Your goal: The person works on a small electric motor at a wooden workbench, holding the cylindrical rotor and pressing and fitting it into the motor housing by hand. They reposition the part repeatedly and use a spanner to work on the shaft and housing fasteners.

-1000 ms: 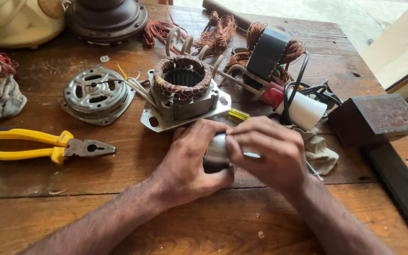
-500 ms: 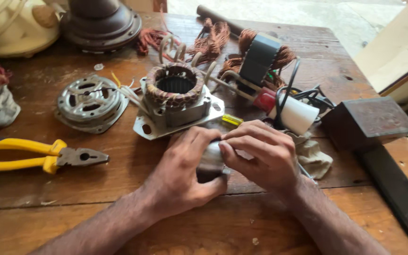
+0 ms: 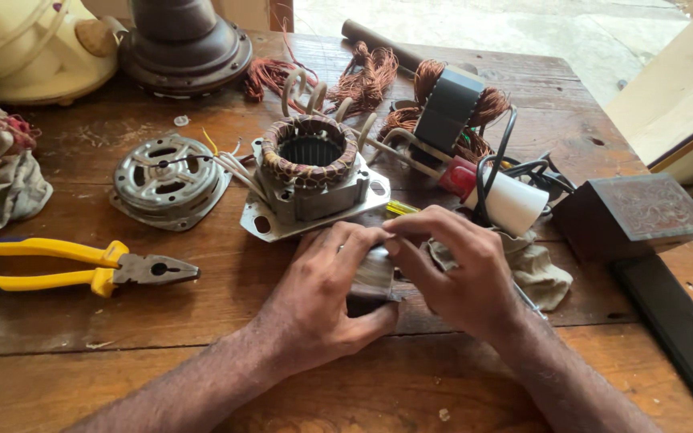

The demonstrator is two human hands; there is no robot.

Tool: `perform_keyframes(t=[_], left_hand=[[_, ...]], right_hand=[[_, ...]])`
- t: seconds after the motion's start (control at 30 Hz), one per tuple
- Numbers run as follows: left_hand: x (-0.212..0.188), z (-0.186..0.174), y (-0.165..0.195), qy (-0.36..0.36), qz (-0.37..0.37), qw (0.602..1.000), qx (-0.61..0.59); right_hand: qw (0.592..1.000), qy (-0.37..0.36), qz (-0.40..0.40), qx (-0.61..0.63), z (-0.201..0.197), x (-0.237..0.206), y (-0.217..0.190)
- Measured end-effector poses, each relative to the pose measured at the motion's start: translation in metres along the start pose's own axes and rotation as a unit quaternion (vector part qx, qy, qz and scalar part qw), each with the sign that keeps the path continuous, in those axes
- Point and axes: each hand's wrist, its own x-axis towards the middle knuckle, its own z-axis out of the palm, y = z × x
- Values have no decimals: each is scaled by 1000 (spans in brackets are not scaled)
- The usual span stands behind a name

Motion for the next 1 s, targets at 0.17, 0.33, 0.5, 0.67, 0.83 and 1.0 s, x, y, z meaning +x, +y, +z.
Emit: perform_keyframes(t=[0.17,0.33,0.5,0.67,0.83,1.0], left_hand=[[-1,1,-1,10,12,1000,4],[-3,1,-2,14,0,1000,-6],[-1,2,0,24,7,1000,-1],[0,0,1,27,15,1000,1],[-1,0,1,18,-5,1000,-1],[0,0,1,11,-4,1000,6]], right_hand=[[997,51,57,13,3,1,5],[951,118,263,110,-11,6,4],[932,70,284,214,-30,15,9],[933,46,285,214,-28,13,16],[913,-35,332,233,-43,5,30],[953,-161,193,171,-56,5,46]])
